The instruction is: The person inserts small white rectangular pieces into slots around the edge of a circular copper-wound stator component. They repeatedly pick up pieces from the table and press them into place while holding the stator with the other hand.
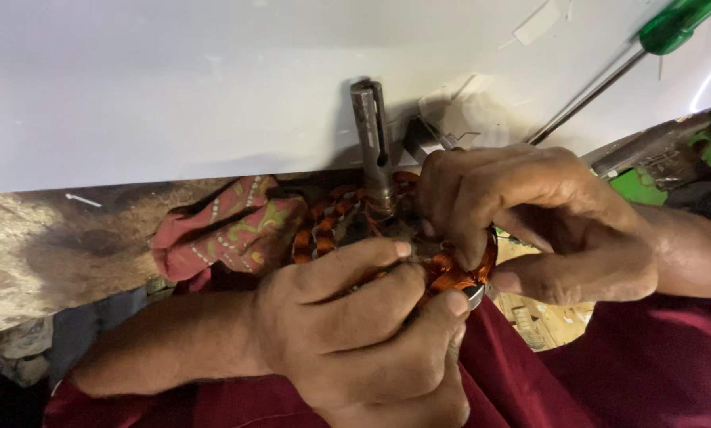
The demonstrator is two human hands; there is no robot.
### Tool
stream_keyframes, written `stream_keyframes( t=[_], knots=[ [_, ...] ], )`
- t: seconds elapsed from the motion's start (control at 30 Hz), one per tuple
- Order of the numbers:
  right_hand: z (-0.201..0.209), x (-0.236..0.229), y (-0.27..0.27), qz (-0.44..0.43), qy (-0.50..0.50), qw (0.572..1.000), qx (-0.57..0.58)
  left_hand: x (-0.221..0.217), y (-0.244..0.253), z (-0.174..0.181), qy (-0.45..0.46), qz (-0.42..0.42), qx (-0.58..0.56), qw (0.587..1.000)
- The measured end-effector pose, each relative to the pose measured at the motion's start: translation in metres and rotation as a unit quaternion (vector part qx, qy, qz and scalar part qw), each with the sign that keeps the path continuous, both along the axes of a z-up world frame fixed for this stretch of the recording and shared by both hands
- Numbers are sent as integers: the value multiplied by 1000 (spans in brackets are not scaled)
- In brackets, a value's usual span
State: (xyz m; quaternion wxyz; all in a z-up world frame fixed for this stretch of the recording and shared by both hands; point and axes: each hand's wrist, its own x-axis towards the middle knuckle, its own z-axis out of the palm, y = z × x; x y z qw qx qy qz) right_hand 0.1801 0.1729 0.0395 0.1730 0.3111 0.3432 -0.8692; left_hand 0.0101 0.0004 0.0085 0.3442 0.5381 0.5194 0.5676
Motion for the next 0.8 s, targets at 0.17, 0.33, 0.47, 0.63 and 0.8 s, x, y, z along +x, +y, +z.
stream_keyframes(
  t=[0.17, 0.33, 0.47, 0.63, 0.8],
  knots=[
    [0, 2, -2, -13, 24, 1000, -11, 1, -1, -4, -1, -2, 23, 1000],
    [3, 7, -4, -11, 12, 1000, 1, -1, -2, -7, -2, -8, 31, 999],
    [5, 11, -7, -23, 18, 999, 15, 0, 1, -5, 5, -6, 24, 1000],
    [-1, 8, -12, -47, 47, 997, 29, -4, -1, -4, 16, -16, 22, 999],
    [-2, -3, 12, 101, 166, 951, 239, -9, -3, -7, -4, -45, 27, 999]
  ],
)
